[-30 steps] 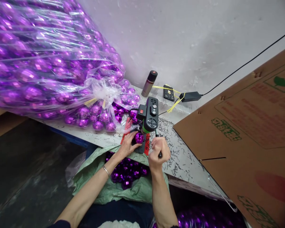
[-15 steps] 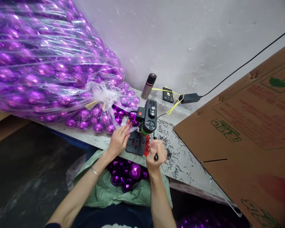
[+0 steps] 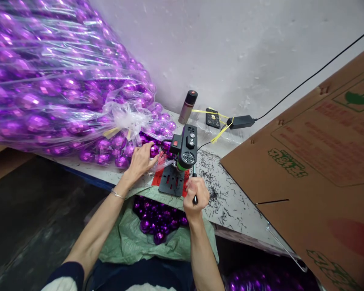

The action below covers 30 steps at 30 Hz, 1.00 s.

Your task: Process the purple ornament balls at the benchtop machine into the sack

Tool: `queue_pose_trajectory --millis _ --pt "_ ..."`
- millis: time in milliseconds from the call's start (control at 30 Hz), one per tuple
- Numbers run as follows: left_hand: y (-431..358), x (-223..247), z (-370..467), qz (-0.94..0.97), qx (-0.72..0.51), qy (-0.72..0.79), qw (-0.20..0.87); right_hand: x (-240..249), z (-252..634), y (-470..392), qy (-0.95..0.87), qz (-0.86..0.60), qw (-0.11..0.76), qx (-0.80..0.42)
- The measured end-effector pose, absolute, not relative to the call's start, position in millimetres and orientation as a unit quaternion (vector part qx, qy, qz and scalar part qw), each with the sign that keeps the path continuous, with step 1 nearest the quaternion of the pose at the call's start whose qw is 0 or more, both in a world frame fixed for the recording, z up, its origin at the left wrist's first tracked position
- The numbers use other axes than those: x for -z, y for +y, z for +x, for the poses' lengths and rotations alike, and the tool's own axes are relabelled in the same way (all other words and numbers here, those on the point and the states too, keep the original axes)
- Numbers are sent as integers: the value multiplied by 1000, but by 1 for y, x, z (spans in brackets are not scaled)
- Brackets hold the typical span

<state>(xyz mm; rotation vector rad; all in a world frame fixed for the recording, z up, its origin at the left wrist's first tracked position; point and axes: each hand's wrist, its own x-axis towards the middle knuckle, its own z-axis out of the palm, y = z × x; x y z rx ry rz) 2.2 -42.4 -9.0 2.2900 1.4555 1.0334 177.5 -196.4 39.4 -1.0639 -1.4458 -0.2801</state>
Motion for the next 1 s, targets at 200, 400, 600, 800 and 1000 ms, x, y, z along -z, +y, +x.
queue_pose_trajectory --millis 200,400,600,800,1000 --pt "-101 14 -13 482 -520 435 556 -47 176 -197 -616 -477 616 118" --pt "-132 38 10 314 -458 395 732 -64 178 -192 -595 -496 625 96" --pt "-128 53 36 489 -449 457 593 -77 177 -189 -577 -529 618 73" --pt "-122 55 45 719 -386 433 383 -77 177 -191 -581 -516 626 64" --pt "-119 57 52 781 -367 404 303 -74 178 -191 -589 -509 625 70"
